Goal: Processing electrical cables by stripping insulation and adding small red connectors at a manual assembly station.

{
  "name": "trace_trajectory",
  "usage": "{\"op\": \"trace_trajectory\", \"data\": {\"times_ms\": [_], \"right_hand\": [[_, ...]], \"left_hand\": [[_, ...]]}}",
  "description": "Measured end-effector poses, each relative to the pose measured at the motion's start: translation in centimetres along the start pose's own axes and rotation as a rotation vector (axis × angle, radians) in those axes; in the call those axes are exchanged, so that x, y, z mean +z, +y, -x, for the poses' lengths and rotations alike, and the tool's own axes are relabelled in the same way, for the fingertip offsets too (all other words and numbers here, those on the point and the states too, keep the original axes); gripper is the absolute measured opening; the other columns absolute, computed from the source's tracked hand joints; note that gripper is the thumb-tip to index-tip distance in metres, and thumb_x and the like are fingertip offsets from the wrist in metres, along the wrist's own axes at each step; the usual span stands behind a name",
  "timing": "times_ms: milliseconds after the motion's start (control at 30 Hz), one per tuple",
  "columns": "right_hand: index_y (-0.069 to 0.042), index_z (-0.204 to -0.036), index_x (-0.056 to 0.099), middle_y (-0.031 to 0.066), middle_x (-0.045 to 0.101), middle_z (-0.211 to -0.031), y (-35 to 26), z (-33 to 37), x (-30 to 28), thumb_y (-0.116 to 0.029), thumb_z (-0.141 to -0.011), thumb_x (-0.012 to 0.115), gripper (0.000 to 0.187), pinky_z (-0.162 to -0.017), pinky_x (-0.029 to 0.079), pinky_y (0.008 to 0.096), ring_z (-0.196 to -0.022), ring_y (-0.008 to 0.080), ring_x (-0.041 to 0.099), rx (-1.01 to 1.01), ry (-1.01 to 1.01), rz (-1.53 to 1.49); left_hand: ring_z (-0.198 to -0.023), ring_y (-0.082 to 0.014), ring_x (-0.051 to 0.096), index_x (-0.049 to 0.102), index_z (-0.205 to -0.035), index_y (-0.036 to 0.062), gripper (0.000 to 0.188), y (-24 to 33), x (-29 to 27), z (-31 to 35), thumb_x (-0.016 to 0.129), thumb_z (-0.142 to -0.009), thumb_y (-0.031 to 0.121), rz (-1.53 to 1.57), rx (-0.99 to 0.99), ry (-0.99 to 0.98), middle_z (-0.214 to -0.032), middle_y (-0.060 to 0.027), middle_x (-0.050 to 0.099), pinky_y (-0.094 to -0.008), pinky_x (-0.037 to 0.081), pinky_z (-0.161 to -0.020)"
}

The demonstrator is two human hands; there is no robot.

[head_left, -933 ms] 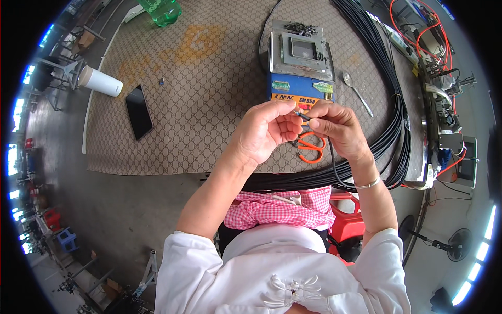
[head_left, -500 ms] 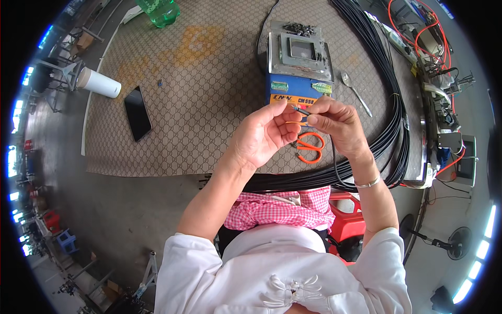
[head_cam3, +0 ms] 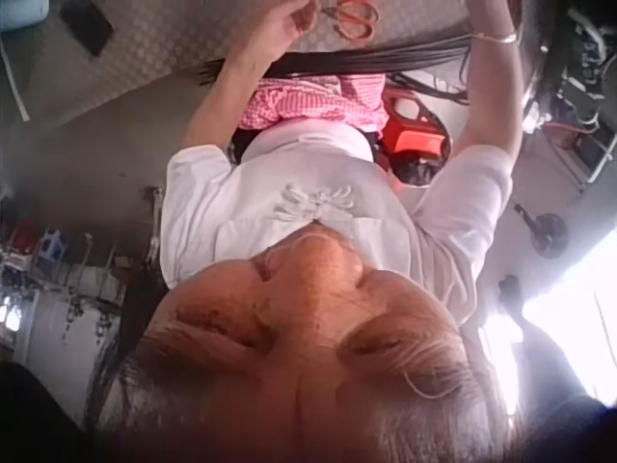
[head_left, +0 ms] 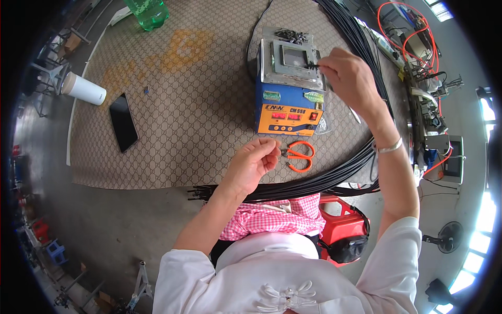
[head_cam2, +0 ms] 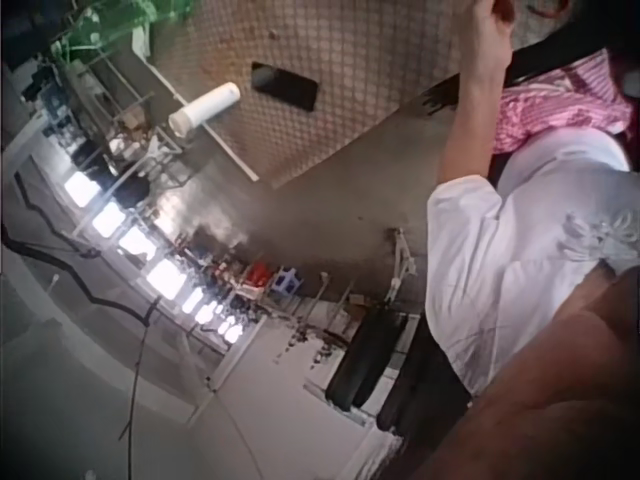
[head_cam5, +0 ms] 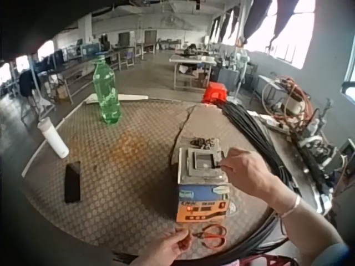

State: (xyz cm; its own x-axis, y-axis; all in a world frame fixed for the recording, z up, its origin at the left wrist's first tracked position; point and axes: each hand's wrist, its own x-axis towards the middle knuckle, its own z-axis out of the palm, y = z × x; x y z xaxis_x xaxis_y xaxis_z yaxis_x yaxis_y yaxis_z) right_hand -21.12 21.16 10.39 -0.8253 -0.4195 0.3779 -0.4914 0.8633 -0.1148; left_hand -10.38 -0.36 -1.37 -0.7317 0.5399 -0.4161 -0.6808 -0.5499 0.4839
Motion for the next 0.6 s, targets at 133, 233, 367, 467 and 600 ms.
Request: {"op": "trace_trajectory", "data": {"times_ms": [133, 233, 367, 467, 600], "right_hand": [[-0.002, -0.074, 0.062, 0.011, 0.058, -0.076, 1.1, -2.1, 0.9, -0.008, -0.076, 0.051, 0.013, -0.065, 0.047, 0.0371, -0.072, 0.0274, 0.059, 0.045, -0.136, 0.179], [-0.001, -0.073, 0.062, 0.0126, 0.06, -0.079, 1.2, -2.9, 1.8, -0.008, -0.076, 0.049, 0.015, -0.068, 0.048, 0.0369, -0.077, 0.0282, 0.06, 0.056, -0.197, 0.234], [-0.002, -0.076, 0.062, 0.0098, 0.058, -0.078, 1.1, -3.3, 2.8, -0.013, -0.078, 0.05, 0.017, -0.072, 0.046, 0.0358, -0.078, 0.0264, 0.058, 0.12, -0.271, 0.255], [-0.002, -0.075, 0.061, 0.0097, 0.058, -0.078, 1.1, -3.4, 3.2, -0.013, -0.078, 0.049, 0.017, -0.072, 0.046, 0.0358, -0.079, 0.0256, 0.058, 0.149, -0.327, 0.282], [-0.001, -0.074, 0.062, 0.011, 0.059, -0.08, 1.2, -3.6, 3.6, -0.01, -0.077, 0.049, 0.016, -0.071, 0.047, 0.0361, -0.08, 0.0261, 0.058, 0.132, -0.343, 0.279]], "left_hand": [[-0.066, -0.0069, 0.051, 0.057, -0.09, 0.0033, 0.013, -0.2, -0.5, 0.1, 0.052, -0.087, 0.015, 0.003, -0.026, 0.03, -0.075, 0.0003, 0.057, -0.0212, 0.042, -0.062], [-0.066, -0.0071, 0.051, 0.057, -0.09, 0.0027, 0.014, -0.3, -0.9, 0.2, 0.052, -0.087, 0.015, 0.016, -0.031, 0.036, -0.075, -0.0002, 0.057, -0.0212, 0.042, -0.062], [-0.065, -0.0071, 0.05, 0.057, -0.09, 0.0028, 0.013, -0.4, -1.6, 0.2, 0.052, -0.087, 0.015, 0.038, -0.041, 0.039, -0.075, -0.0006, 0.057, -0.0213, 0.042, -0.062], [-0.065, -0.0071, 0.05, 0.057, -0.09, 0.003, 0.013, -0.4, -2.0, 0.2, 0.052, -0.087, 0.015, 0.044, -0.041, 0.032, -0.075, -0.0008, 0.056, -0.0213, 0.041, -0.062], [-0.065, -0.0069, 0.05, 0.057, -0.09, 0.0034, 0.013, -0.6, -2.3, 0.2, 0.052, -0.087, 0.015, 0.046, -0.043, 0.036, -0.075, -0.0006, 0.057, -0.0212, 0.041, -0.062]]}}
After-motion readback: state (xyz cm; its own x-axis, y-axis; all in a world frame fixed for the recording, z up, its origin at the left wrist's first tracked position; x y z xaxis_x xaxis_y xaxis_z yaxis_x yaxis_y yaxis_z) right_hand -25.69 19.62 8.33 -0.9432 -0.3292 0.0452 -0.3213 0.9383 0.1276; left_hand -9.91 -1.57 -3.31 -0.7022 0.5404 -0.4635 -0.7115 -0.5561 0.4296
